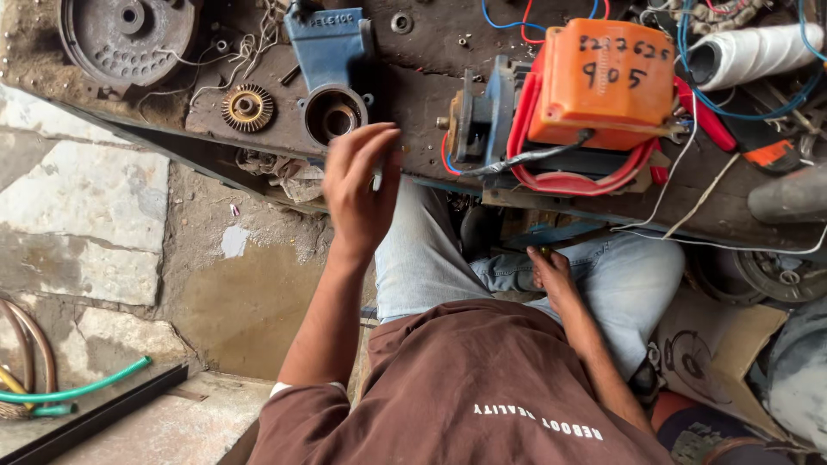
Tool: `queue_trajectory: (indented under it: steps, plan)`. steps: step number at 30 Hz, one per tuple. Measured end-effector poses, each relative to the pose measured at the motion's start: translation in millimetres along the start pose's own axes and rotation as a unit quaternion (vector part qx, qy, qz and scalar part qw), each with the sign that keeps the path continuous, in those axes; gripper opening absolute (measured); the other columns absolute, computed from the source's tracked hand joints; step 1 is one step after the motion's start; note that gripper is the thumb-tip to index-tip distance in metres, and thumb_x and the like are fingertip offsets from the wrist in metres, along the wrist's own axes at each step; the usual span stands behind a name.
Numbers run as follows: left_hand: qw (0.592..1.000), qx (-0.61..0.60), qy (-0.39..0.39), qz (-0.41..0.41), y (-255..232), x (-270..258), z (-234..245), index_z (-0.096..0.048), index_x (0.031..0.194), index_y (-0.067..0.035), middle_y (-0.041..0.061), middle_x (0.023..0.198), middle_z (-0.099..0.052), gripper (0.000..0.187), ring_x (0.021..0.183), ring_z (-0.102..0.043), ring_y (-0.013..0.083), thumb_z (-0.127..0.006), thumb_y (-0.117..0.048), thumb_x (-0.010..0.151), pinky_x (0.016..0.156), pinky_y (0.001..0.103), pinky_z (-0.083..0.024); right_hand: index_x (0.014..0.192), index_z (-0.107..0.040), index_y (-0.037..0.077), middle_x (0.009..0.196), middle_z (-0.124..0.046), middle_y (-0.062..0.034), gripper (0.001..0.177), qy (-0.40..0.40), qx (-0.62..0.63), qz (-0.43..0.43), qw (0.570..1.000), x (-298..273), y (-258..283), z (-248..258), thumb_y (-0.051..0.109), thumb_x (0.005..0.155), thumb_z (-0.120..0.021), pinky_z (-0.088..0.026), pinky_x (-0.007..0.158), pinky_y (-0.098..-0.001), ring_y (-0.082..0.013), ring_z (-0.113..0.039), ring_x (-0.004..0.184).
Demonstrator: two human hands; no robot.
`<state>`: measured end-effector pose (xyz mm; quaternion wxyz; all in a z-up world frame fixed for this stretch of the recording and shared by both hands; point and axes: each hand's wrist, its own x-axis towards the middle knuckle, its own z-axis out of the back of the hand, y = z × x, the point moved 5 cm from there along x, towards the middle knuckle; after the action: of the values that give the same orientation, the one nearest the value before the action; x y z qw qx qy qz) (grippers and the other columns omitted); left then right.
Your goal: The person places an orange electrical component onto a motor, then uses a screwdriver to tighten screws on the component. The person repeatedly adjusts the component and secures it to the motor.
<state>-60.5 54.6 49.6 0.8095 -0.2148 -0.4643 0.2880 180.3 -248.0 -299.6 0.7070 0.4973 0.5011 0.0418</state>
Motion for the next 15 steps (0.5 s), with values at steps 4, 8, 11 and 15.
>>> queue_trajectory:
  steps: [4,8,11,15]
  plan:
    - [0.975,-0.175,0.12,0.068,-1,19,-21,-0.064,0.127,0.001,0.013,0.12,-0.066,0.027,0.102,-0.073,0.022,-0.066,0.001,0.1,0.089,0.032,-0.058,0.074,-0.046,0.013,0.062,-0.039,0.0053,0.04,0.006,0.001,0.004,1.0,-6,6,-3,0.034,0.096,-0.071,-0.033,0.048,-0.0275,-0.0079,-0.037,0.052]
    - [0.971,-0.172,0.157,0.05,-3,32,-35,-0.066,0.122,0.001,0.012,0.111,-0.069,0.023,0.096,-0.072,0.0209,-0.067,0.001,0.1,0.086,0.03,-0.057,0.074,-0.047,0.014,0.061,-0.04,0.0051,0.037,-0.003,-0.005,0.013,1.0,-9,10,-2,0.033,0.096,-0.07,-0.032,0.048,-0.0282,-0.0085,-0.038,0.051]
    - [0.974,-0.159,0.158,0.038,0,34,-41,-0.067,0.117,0.002,0.011,0.104,-0.067,0.017,0.091,-0.07,0.0216,-0.068,0.0,0.1,0.081,0.031,-0.055,0.073,-0.046,0.013,0.061,-0.039,0.0053,0.038,0.007,0.0,0.022,1.0,-7,7,-2,0.032,0.097,-0.07,-0.032,0.048,-0.0277,-0.0081,-0.037,0.051]
    - [0.983,-0.111,0.144,-0.007,1,31,-45,-0.065,0.108,0.003,0.013,0.095,-0.06,0.009,0.084,-0.06,0.0255,-0.065,-0.005,0.104,0.074,0.037,-0.049,0.073,-0.045,0.013,0.06,-0.039,0.0062,0.038,0.019,-0.007,0.029,0.999,-3,3,-4,0.03,0.097,-0.069,-0.029,0.045,-0.0271,-0.0072,-0.036,0.049]
